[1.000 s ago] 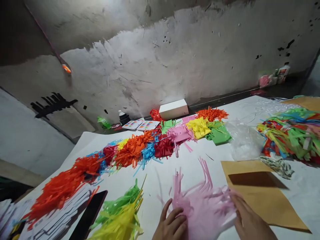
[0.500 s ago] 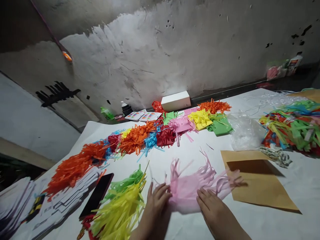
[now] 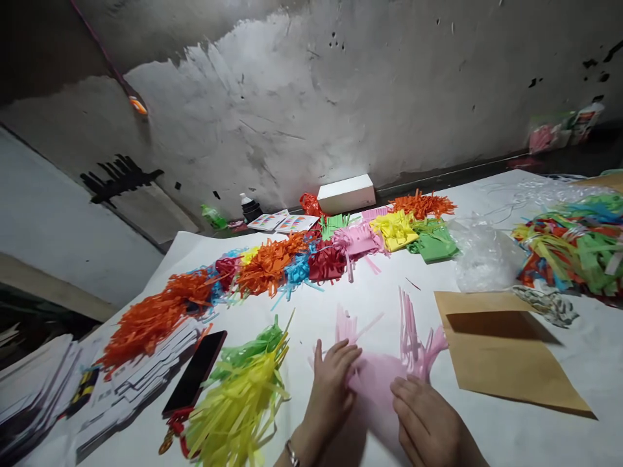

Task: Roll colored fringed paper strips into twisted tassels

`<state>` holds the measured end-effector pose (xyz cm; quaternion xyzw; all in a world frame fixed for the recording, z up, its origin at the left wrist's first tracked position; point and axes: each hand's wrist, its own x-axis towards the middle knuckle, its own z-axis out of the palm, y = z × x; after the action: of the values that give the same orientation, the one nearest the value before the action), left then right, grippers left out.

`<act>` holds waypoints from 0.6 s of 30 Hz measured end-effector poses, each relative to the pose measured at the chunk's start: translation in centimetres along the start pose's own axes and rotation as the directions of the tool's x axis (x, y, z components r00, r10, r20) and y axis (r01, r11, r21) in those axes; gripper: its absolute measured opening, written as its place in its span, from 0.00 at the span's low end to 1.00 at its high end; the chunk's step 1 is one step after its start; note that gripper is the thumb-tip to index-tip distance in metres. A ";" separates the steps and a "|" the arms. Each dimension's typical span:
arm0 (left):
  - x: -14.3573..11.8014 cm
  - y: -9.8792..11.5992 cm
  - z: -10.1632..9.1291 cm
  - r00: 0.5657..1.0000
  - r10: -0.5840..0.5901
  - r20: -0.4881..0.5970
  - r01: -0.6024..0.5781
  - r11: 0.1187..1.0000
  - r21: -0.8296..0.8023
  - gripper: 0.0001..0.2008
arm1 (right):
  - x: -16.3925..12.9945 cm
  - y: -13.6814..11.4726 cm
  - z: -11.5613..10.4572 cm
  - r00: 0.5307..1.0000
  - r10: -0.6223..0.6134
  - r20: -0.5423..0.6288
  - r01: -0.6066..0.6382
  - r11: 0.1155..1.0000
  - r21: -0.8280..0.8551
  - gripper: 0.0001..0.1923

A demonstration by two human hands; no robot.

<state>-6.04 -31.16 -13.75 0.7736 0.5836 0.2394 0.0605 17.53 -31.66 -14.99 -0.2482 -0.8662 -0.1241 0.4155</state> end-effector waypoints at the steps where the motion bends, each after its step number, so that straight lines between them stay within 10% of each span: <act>1: 0.9 -0.4 -0.2 0.998 -0.036 -0.042 0.036 0.999 0.021 0.27 | -0.1 0.0 -0.3 0.999 -0.042 0.021 0.042 0.999 0.009 0.14; 6: 1.7 -5.3 -4.2 0.977 -0.144 -0.155 0.167 0.975 0.145 0.29 | -0.7 -0.2 -0.1 0.988 -0.122 0.093 0.119 0.992 0.035 0.16; 11: -4.2 -8.3 -8.2 0.965 -0.238 -0.114 0.263 0.883 0.388 0.37 | -1.6 -1.5 2.6 1.000 0.008 0.015 -0.009 0.998 0.059 0.21; 14: -6.7 -6.2 -6.7 0.989 0.125 0.077 -0.145 0.917 0.372 0.35 | -2.0 -1.5 2.7 0.999 -0.009 0.053 0.005 0.997 0.081 0.20; 16: -6.9 -4.0 -3.9 0.885 0.458 0.081 -0.465 0.863 0.198 0.29 | -2.0 -1.0 1.9 0.992 -0.049 0.113 0.037 0.994 0.099 0.19; 18: -6.3 -2.2 -0.8 0.855 0.517 0.031 -0.518 0.852 0.074 0.18 | -1.8 -0.4 0.8 0.982 -0.074 0.174 0.053 0.991 0.124 0.17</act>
<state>-9.61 -36.54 -15.74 0.9051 0.3627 0.2193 -0.0342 17.73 -32.29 -16.92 -0.2054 -0.9133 -0.0628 0.3462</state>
